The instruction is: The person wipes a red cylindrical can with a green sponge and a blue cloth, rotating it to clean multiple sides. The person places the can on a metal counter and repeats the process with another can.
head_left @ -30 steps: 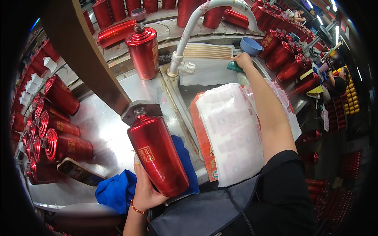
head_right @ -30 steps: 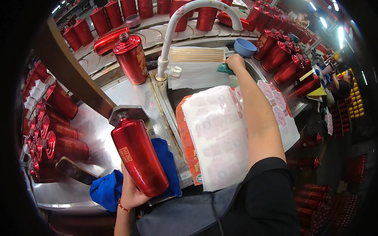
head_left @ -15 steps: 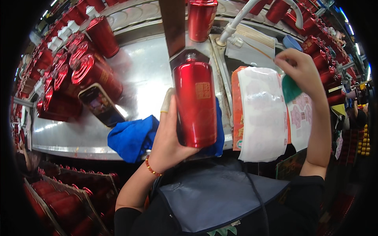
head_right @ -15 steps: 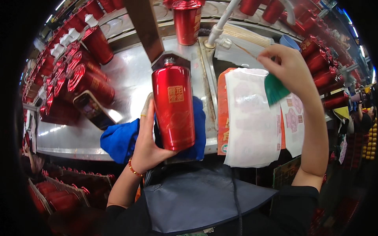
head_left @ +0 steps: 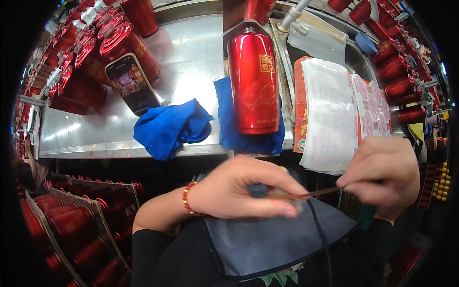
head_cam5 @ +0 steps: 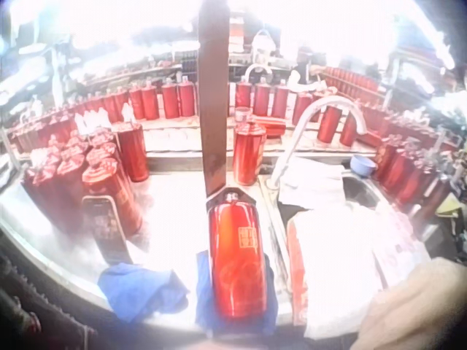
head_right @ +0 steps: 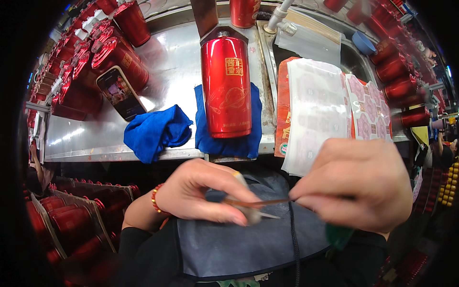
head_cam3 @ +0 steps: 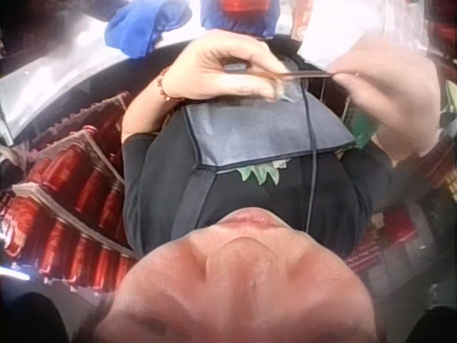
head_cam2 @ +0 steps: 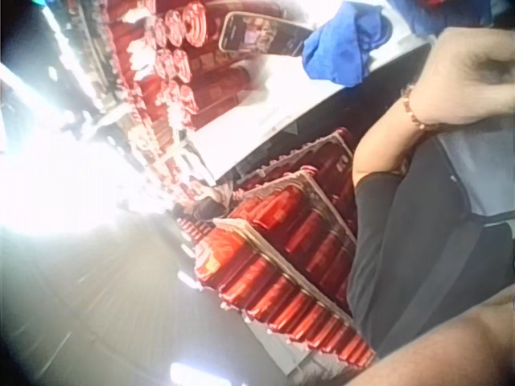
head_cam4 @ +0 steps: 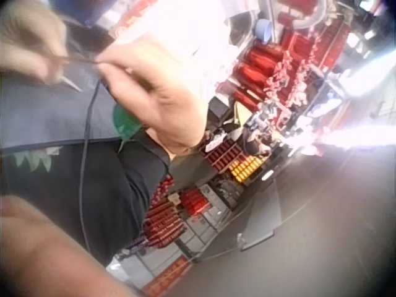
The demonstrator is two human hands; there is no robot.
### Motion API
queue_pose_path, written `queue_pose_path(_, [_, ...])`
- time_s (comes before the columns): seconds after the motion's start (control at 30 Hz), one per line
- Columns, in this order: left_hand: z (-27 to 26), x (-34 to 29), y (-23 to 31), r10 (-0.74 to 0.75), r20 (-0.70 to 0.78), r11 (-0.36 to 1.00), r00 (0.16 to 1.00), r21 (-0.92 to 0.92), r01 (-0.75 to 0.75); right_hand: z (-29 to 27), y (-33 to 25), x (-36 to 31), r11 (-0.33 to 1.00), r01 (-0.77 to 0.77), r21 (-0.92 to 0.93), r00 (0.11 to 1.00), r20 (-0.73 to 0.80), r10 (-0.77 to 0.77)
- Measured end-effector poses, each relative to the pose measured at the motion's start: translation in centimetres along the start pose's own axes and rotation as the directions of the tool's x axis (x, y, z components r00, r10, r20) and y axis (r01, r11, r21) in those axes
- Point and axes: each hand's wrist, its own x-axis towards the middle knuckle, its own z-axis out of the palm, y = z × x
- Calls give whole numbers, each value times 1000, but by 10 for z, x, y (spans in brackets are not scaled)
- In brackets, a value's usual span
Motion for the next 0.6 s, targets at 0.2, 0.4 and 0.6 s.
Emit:
queue_pose_path(0.2, [-19,-26,-9,-135,-363,988,922,16,151,-4,46,-48,825,-421,377,861,-119,494])
queue_pose_path(0.4, [-14,-7,-16,144,-419,783,896,602,155,27,96,-61,794,-595,-127,728,-504,465])
queue_pose_path(0.6, [6,20,-22,382,-312,612,870,790,14,74,56,10,908,-134,397,973,-121,197])
